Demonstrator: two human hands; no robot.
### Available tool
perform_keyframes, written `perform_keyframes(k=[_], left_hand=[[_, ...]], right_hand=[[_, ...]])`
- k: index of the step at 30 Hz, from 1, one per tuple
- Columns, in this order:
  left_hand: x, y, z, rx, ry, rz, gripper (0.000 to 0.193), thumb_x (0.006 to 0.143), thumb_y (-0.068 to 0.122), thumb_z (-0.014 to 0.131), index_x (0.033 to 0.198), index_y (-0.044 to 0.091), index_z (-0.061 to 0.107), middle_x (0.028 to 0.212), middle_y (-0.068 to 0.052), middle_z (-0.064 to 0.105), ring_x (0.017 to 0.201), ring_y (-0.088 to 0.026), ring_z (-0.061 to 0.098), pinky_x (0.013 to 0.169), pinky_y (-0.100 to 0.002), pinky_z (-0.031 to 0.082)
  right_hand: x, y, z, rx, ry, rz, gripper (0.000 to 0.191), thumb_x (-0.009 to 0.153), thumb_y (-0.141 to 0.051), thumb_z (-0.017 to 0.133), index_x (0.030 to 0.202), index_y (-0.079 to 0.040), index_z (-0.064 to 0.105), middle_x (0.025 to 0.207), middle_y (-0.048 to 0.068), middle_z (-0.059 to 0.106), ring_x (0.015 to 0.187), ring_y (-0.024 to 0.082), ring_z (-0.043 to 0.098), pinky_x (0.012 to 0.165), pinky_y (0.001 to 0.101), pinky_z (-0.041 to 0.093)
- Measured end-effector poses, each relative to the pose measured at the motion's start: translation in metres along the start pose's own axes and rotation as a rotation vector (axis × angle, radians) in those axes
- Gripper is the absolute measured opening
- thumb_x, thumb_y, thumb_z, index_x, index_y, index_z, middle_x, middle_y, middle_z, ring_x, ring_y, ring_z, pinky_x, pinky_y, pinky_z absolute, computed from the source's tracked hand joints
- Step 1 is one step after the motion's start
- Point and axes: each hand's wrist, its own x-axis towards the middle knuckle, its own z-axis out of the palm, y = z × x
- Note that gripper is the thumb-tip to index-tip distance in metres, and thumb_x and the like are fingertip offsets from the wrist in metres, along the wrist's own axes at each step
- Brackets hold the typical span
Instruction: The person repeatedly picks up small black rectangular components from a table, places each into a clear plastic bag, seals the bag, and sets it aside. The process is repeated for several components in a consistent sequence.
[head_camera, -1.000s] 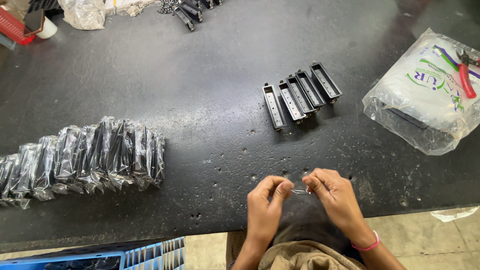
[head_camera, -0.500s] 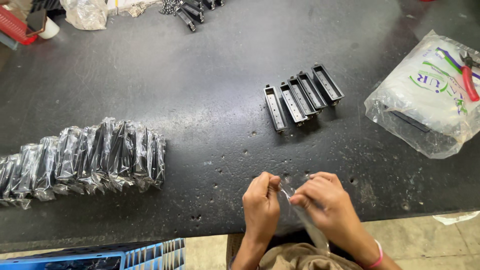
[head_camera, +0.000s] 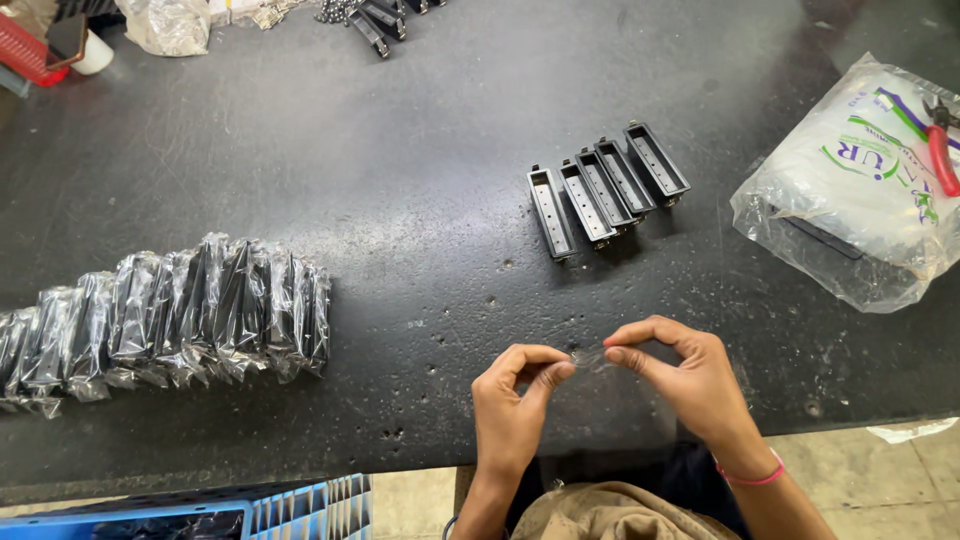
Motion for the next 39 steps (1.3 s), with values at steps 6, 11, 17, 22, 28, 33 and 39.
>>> perform_keyframes(k=[6,11,17,22,28,33,39], left_hand=[[-0.004,0.003,0.008,0.046,0.019,0.077,0.009,0.092,0.010,0.073,0.089,0.001,0.072,0.075,-0.004,0.071,0.067,-0.011,0.064,0.063,-0.026,0.052],[-0.008,0.003,0.016,0.121,-0.001,0.074,0.017,0.098,0.011,0.068,0.085,0.000,0.067,0.071,-0.006,0.062,0.061,-0.014,0.056,0.057,-0.032,0.045],[-0.004,-0.003,0.006,0.122,0.030,0.058,0.012,0.093,0.010,0.073,0.088,0.000,0.069,0.077,-0.007,0.068,0.068,-0.015,0.063,0.065,-0.031,0.052],[-0.001,-0.001,0.000,0.064,0.054,0.050,0.009,0.090,0.009,0.074,0.092,0.001,0.072,0.085,-0.007,0.075,0.079,-0.015,0.072,0.075,-0.027,0.056],[0.003,0.007,-0.003,0.066,-0.010,0.158,0.020,0.085,0.006,0.078,0.104,0.002,0.073,0.094,-0.008,0.074,0.087,-0.017,0.073,0.079,-0.029,0.057],[0.006,0.012,0.000,0.100,-0.028,0.164,0.023,0.084,0.005,0.079,0.106,0.010,0.076,0.089,-0.006,0.072,0.081,-0.014,0.072,0.074,-0.027,0.057],[0.010,0.014,-0.014,0.089,-0.359,0.212,0.036,0.093,-0.005,0.068,0.122,0.016,0.076,0.093,-0.006,0.053,0.082,-0.018,0.056,0.071,-0.031,0.049]], right_hand=[[-0.005,0.004,0.010,-0.063,0.015,-0.079,0.010,0.080,-0.012,0.081,0.086,-0.005,0.079,0.082,0.000,0.079,0.082,0.007,0.068,0.078,0.0239,0.052],[-0.008,0.007,0.018,0.008,0.029,0.048,0.013,0.083,-0.015,0.081,0.080,-0.004,0.076,0.073,0.001,0.073,0.073,0.006,0.063,0.068,0.0249,0.051],[-0.006,0.007,0.014,-0.124,0.050,-0.129,0.013,0.078,-0.015,0.084,0.075,-0.004,0.076,0.071,-0.002,0.073,0.071,0.005,0.064,0.068,0.0233,0.049],[-0.003,0.006,0.005,-0.008,-0.054,-0.021,0.010,0.078,-0.012,0.081,0.082,-0.004,0.077,0.079,0.001,0.077,0.079,0.008,0.066,0.074,0.0259,0.052],[-0.001,0.007,0.000,-0.136,-0.021,-0.077,0.010,0.073,-0.011,0.084,0.080,-0.005,0.081,0.079,0.001,0.079,0.079,0.009,0.071,0.075,0.0271,0.054],[0.000,0.009,0.001,-0.098,-0.035,-0.007,0.014,0.070,-0.011,0.088,0.075,-0.004,0.078,0.076,0.001,0.078,0.076,0.009,0.069,0.072,0.0267,0.053],[0.002,0.013,0.001,0.028,-0.095,0.045,0.015,0.072,-0.010,0.087,0.076,-0.004,0.074,0.073,0.000,0.074,0.075,0.008,0.065,0.071,0.0258,0.052]])
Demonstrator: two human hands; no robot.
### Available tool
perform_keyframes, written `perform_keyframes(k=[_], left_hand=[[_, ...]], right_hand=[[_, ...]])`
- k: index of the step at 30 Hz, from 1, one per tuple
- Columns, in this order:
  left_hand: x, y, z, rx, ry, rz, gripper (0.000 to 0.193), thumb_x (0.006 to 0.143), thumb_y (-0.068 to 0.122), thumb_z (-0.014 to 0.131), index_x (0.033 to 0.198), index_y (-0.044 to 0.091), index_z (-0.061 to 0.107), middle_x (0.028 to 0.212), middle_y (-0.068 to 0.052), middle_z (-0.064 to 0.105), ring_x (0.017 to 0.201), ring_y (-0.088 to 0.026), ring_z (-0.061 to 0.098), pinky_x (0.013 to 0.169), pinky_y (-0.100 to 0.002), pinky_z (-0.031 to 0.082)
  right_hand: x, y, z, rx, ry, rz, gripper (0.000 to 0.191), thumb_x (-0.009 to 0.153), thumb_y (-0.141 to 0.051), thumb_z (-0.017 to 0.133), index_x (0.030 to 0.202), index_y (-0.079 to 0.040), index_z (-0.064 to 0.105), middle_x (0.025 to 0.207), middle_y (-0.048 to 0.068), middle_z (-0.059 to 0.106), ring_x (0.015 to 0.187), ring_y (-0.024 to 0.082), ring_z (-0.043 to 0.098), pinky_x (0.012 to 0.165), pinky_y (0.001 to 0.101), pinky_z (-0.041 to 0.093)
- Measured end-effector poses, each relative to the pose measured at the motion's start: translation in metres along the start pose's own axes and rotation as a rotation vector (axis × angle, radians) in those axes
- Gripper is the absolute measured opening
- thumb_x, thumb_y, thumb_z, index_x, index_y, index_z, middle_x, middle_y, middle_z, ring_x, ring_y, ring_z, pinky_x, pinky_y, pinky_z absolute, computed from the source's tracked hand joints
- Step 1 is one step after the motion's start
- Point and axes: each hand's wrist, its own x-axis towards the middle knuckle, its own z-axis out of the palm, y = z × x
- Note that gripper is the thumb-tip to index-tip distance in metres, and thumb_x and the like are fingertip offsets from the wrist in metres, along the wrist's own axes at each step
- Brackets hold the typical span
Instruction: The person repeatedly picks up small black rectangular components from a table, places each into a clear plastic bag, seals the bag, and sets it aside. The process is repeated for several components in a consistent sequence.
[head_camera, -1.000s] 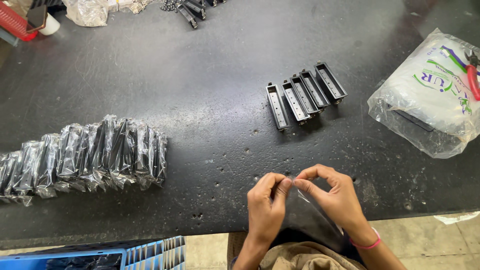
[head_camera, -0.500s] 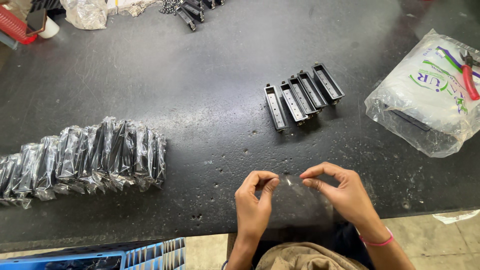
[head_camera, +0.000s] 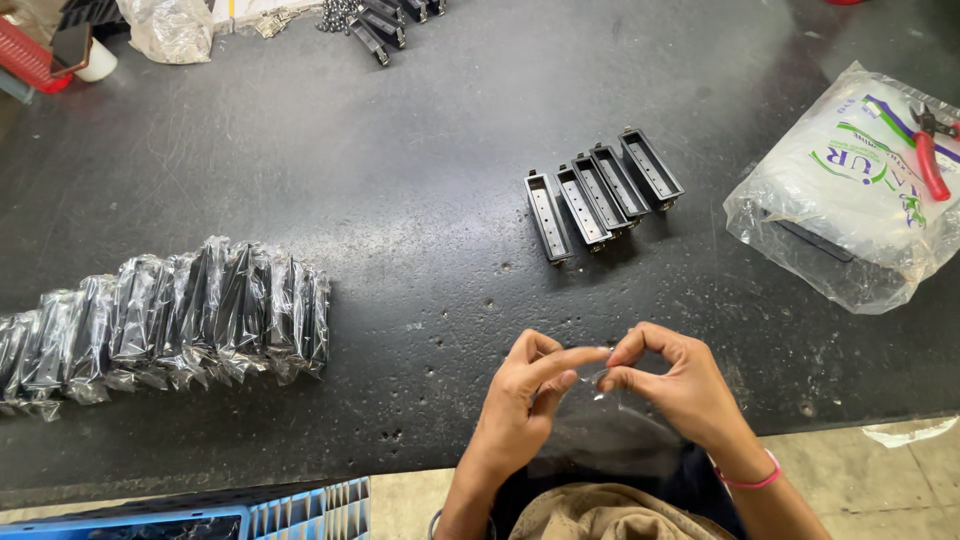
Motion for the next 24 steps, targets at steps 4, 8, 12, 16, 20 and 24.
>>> perform_keyframes(k=[4,8,12,16,20,24], left_hand=[[0.003,0.000,-0.006,0.070,-0.100,-0.097,0.031,0.091,-0.003,0.068,0.112,0.017,0.079,0.095,-0.005,0.053,0.082,-0.018,0.057,0.067,-0.031,0.050],[0.006,0.002,-0.013,0.052,-0.138,-0.059,0.027,0.090,-0.002,0.068,0.110,0.014,0.075,0.096,-0.006,0.054,0.087,-0.019,0.061,0.076,-0.033,0.053],[0.007,0.009,-0.016,0.247,-0.181,-0.088,0.019,0.088,0.006,0.074,0.106,0.014,0.075,0.092,-0.008,0.055,0.083,-0.023,0.062,0.073,-0.037,0.051],[0.011,0.010,-0.024,0.323,-0.147,0.028,0.015,0.086,0.015,0.078,0.097,0.008,0.071,0.098,-0.009,0.057,0.092,-0.026,0.060,0.081,-0.039,0.050],[0.011,0.005,-0.034,0.131,-0.200,0.244,0.015,0.094,0.017,0.073,0.094,0.003,0.066,0.113,-0.011,0.058,0.108,-0.030,0.056,0.096,-0.040,0.045],[0.010,-0.010,-0.030,-0.111,-0.310,0.158,0.023,0.106,0.027,0.063,0.099,0.005,0.062,0.107,-0.006,0.067,0.107,-0.022,0.060,0.104,-0.036,0.045]], right_hand=[[0.001,0.003,-0.001,-0.013,-0.030,-0.047,0.019,0.069,-0.010,0.089,0.074,-0.005,0.072,0.074,-0.001,0.071,0.077,0.007,0.062,0.076,0.0240,0.048],[0.002,0.006,-0.002,0.018,-0.046,-0.047,0.022,0.067,-0.011,0.091,0.073,-0.006,0.070,0.076,-0.001,0.070,0.079,0.007,0.062,0.076,0.0246,0.049],[0.002,0.008,-0.002,0.095,-0.091,-0.054,0.021,0.070,-0.007,0.089,0.077,-0.004,0.070,0.081,0.000,0.069,0.082,0.007,0.063,0.076,0.0257,0.051],[0.004,0.008,-0.004,0.141,-0.138,0.017,0.017,0.075,-0.006,0.083,0.087,-0.004,0.071,0.086,0.000,0.072,0.084,0.008,0.069,0.076,0.0264,0.056],[0.005,0.009,-0.007,0.157,-0.201,0.034,0.020,0.079,-0.009,0.081,0.098,-0.002,0.077,0.089,0.003,0.076,0.085,0.009,0.069,0.077,0.0267,0.056],[0.006,0.009,-0.012,0.338,-0.305,0.062,0.023,0.085,-0.013,0.078,0.103,0.000,0.080,0.088,0.006,0.076,0.079,0.013,0.068,0.073,0.0287,0.056]])
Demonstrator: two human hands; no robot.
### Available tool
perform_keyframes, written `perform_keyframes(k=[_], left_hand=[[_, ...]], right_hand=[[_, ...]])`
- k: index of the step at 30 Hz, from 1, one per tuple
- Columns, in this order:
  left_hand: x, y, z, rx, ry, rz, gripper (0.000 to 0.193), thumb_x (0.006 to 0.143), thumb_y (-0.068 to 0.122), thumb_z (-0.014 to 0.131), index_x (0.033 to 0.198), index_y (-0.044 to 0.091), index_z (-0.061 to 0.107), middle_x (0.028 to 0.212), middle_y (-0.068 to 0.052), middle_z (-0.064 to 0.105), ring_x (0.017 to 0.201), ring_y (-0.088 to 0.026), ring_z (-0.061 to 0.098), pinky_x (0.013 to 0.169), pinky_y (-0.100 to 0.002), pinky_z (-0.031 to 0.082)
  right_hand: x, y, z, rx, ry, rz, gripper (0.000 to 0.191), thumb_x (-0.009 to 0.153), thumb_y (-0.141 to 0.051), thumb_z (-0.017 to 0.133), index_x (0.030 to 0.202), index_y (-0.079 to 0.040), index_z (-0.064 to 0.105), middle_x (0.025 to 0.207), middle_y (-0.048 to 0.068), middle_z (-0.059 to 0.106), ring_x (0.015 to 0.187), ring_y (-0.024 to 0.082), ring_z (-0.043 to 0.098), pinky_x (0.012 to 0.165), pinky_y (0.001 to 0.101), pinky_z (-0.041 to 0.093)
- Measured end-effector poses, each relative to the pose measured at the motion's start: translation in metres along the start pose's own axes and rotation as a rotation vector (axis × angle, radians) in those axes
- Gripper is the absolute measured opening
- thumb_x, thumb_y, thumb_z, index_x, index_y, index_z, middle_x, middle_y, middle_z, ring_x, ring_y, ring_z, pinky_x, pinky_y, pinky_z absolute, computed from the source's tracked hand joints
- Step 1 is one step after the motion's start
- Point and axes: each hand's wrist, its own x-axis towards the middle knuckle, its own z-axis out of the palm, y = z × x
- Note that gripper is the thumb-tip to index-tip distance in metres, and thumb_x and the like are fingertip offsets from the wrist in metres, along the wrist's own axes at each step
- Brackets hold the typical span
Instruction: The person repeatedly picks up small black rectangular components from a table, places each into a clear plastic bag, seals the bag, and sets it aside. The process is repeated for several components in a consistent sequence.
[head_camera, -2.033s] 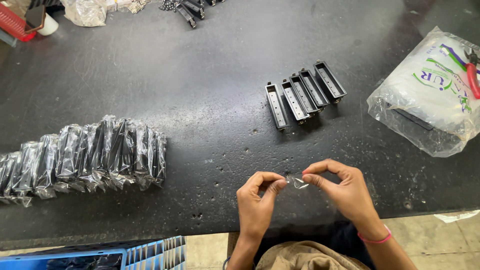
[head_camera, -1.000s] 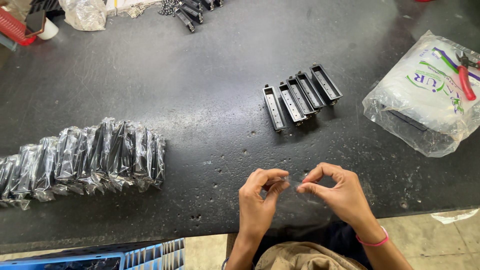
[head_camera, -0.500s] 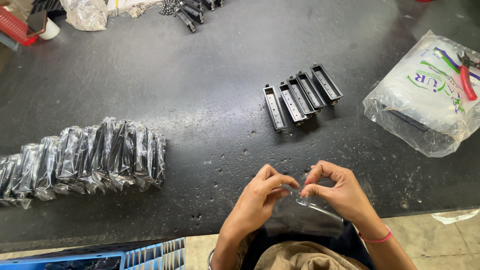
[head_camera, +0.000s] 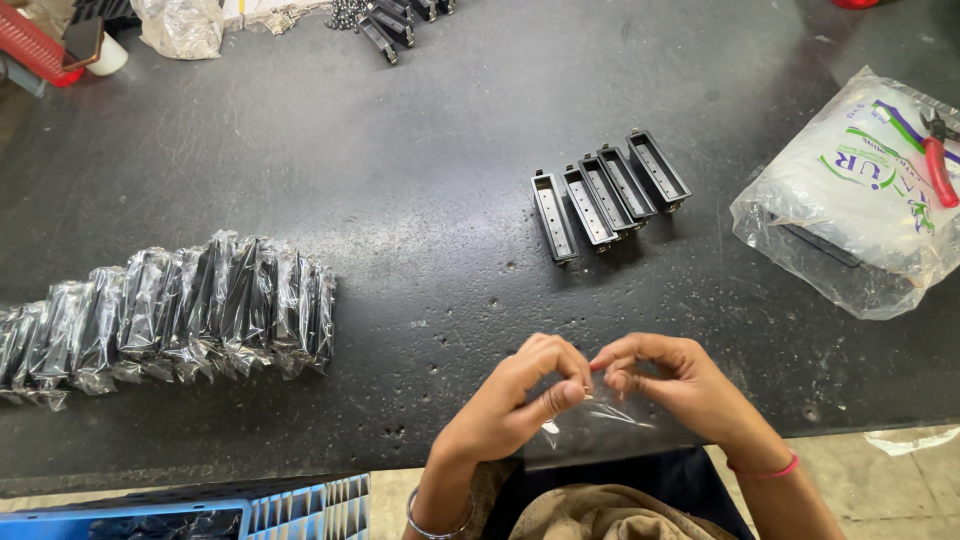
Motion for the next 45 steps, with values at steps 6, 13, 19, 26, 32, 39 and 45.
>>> perform_keyframes(k=[6,13,19,26,32,39,45], left_hand=[[-0.010,-0.035,0.010,-0.773,0.017,-0.184,0.021,0.103,0.024,0.065,0.100,0.004,0.062,0.104,-0.005,0.064,0.083,-0.010,0.060,0.080,-0.027,0.053],[-0.009,-0.063,-0.011,-0.744,0.126,0.028,0.019,0.104,0.021,0.069,0.105,0.003,0.061,0.086,-0.006,0.067,0.068,-0.002,0.054,0.082,-0.023,0.047],[0.000,-0.061,0.001,-1.024,0.221,-0.019,0.016,0.105,0.017,0.065,0.114,0.007,0.056,0.082,-0.002,0.062,0.077,-0.014,0.065,0.101,-0.035,0.057],[0.015,-0.063,0.017,-1.281,0.405,-0.077,0.020,0.101,0.012,0.065,0.117,0.008,0.053,0.089,-0.005,0.063,0.076,-0.012,0.061,0.075,-0.031,0.055],[0.026,-0.060,0.027,-1.148,0.377,-0.212,0.020,0.101,0.007,0.066,0.118,0.006,0.053,0.093,-0.007,0.066,0.074,-0.011,0.059,0.066,-0.026,0.052],[0.019,-0.048,0.083,-1.234,0.408,-0.624,0.050,0.084,-0.012,0.052,0.126,0.014,0.057,0.096,-0.004,0.066,0.081,-0.012,0.067,0.070,-0.027,0.058],[-0.013,-0.065,0.127,-1.243,0.262,-0.452,0.021,0.107,0.009,0.062,0.122,0.007,0.048,0.094,-0.004,0.060,0.080,-0.012,0.062,0.073,-0.028,0.058]], right_hand=[[-0.001,-0.003,-0.011,0.023,-0.147,0.014,0.018,0.086,-0.016,0.079,0.093,0.001,0.079,0.090,0.004,0.073,0.083,0.011,0.064,0.075,0.0271,0.052],[0.003,-0.002,-0.021,0.056,-0.217,-0.050,0.023,0.083,-0.025,0.080,0.075,-0.006,0.069,0.096,0.002,0.063,0.100,0.016,0.059,0.093,0.0363,0.045],[0.011,0.010,-0.015,0.627,-0.288,-0.356,0.030,0.100,-0.028,0.072,0.077,-0.012,0.061,0.092,0.006,0.063,0.109,0.023,0.061,0.120,0.0497,0.035],[0.010,0.028,-0.001,0.928,-0.347,0.096,0.023,0.096,-0.019,0.056,0.089,0.001,0.065,0.083,0.008,0.066,0.062,0.016,0.069,0.047,0.0301,0.058],[0.000,0.034,0.011,0.689,-0.658,0.125,0.027,0.106,-0.007,0.063,0.126,0.010,0.066,0.104,0.022,0.074,0.064,0.013,0.073,0.047,0.0237,0.054],[0.006,0.021,0.021,0.003,0.040,-0.433,0.034,0.092,-0.009,0.073,0.124,0.001,0.071,0.115,0.015,0.074,0.082,0.014,0.072,0.062,0.0279,0.063],[0.023,-0.002,0.025,-0.580,0.446,-0.792,0.030,0.103,-0.007,0.063,0.132,-0.008,0.065,0.130,0.007,0.066,0.109,0.020,0.071,0.091,0.0332,0.062]])
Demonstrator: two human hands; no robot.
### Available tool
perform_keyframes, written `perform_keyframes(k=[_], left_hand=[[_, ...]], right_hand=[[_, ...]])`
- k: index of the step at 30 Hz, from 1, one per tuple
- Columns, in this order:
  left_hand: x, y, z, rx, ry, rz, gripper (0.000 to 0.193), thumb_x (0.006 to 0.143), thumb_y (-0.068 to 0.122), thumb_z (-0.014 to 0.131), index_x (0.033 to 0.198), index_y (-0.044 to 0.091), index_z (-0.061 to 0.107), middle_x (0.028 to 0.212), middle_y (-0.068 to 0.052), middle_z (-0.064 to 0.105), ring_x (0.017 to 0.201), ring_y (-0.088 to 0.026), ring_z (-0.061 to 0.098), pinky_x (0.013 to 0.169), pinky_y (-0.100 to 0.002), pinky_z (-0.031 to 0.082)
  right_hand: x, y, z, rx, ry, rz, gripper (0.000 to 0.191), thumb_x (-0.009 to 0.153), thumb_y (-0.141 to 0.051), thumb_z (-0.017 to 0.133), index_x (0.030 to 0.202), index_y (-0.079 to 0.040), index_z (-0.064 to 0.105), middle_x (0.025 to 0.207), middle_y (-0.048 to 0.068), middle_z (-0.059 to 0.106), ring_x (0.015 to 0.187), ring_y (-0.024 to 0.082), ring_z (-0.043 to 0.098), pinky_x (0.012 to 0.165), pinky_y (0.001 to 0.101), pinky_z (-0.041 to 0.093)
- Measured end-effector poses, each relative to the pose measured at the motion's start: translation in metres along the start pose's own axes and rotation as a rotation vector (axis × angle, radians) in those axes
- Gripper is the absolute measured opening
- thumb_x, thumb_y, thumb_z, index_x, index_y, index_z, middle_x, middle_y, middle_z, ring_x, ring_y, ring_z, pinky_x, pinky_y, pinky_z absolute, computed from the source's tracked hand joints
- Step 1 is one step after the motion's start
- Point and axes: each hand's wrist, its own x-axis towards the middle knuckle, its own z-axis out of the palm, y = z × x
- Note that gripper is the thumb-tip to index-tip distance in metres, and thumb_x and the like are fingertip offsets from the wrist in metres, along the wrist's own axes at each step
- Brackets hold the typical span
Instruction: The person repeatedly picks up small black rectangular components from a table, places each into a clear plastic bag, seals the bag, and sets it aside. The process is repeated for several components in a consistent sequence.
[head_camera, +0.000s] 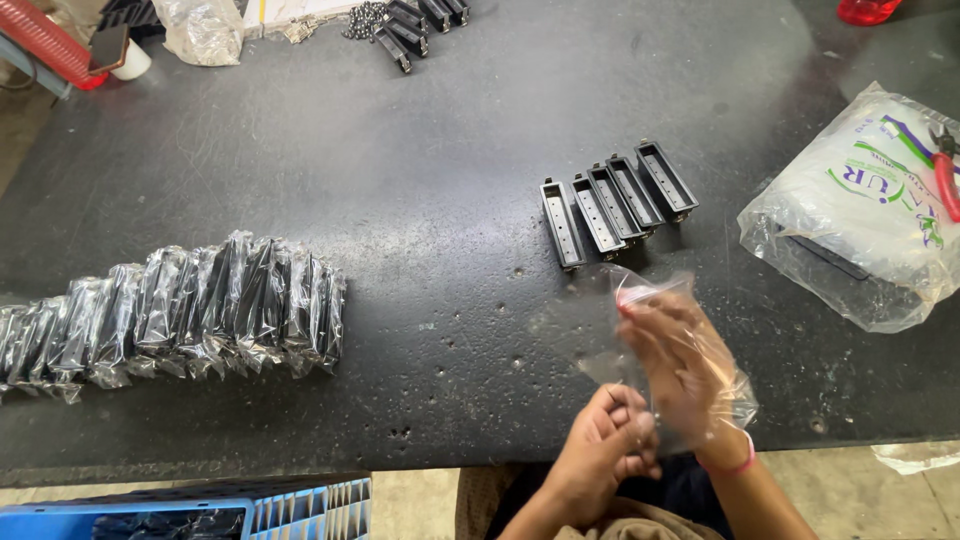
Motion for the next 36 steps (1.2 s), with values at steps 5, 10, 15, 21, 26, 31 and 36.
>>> perform_keyframes(k=[5,10,15,21,26,31,36], left_hand=[[-0.011,-0.019,-0.004,0.113,0.082,-0.088,0.020,0.107,0.011,0.063,0.121,0.008,0.049,0.094,-0.004,0.061,0.078,-0.012,0.063,0.069,-0.028,0.057],[-0.009,0.029,-0.010,0.386,0.292,0.167,0.027,0.101,0.019,0.059,0.123,0.006,0.052,0.099,-0.005,0.064,0.082,-0.014,0.066,0.067,-0.028,0.060],[-0.006,0.089,-0.027,0.533,0.507,0.401,0.041,0.095,0.029,0.063,0.129,0.009,0.054,0.107,-0.003,0.065,0.085,-0.010,0.065,0.063,-0.024,0.056],[-0.005,0.130,-0.063,0.839,0.904,0.560,0.022,0.094,0.023,0.071,0.103,0.003,0.068,0.084,-0.004,0.068,0.070,-0.011,0.060,0.058,-0.026,0.051],[-0.017,0.149,-0.096,1.126,1.036,0.736,0.019,0.093,0.017,0.075,0.097,0.001,0.067,0.086,-0.007,0.071,0.077,-0.015,0.065,0.071,-0.031,0.054],[-0.023,0.168,-0.094,1.223,1.179,0.710,0.017,0.093,0.014,0.071,0.103,0.002,0.065,0.095,-0.012,0.072,0.083,-0.020,0.069,0.076,-0.034,0.055],[-0.022,0.170,-0.063,1.583,1.207,0.756,0.036,0.090,0.007,0.071,0.123,0.001,0.059,0.128,-0.019,0.059,0.119,-0.030,0.058,0.100,-0.041,0.048]], right_hand=[[0.015,-0.004,0.005,-0.334,0.092,-0.024,0.045,0.095,-0.023,0.076,0.132,-0.006,0.059,0.135,0.011,0.060,0.130,0.027,0.059,0.109,0.0351,0.053],[0.015,-0.007,0.015,-0.505,-0.070,0.017,0.085,0.068,-0.054,0.079,0.139,-0.015,0.055,0.149,0.019,0.044,0.143,0.037,0.037,0.117,0.0531,0.035],[0.007,-0.005,0.030,-0.463,-0.330,0.021,0.095,0.065,-0.057,0.082,0.146,-0.019,0.050,0.160,0.023,0.030,0.148,0.044,0.027,0.117,0.0575,0.029],[-0.003,0.005,0.049,-0.149,-0.589,0.086,0.089,0.070,-0.048,0.085,0.147,-0.017,0.053,0.163,0.018,0.031,0.150,0.040,0.028,0.118,0.0513,0.032],[-0.006,0.016,0.061,-0.247,-0.576,0.144,0.086,0.066,-0.051,0.086,0.139,-0.015,0.057,0.160,0.015,0.036,0.147,0.033,0.035,0.117,0.0475,0.035],[-0.006,0.025,0.071,-0.384,-0.568,0.039,0.096,0.065,-0.055,0.085,0.144,-0.014,0.050,0.156,0.018,0.037,0.145,0.035,0.033,0.118,0.0524,0.024],[-0.008,0.026,0.079,-0.415,-0.610,0.052,0.098,0.066,-0.055,0.086,0.147,-0.016,0.046,0.156,0.019,0.036,0.144,0.036,0.031,0.116,0.0567,0.021]])
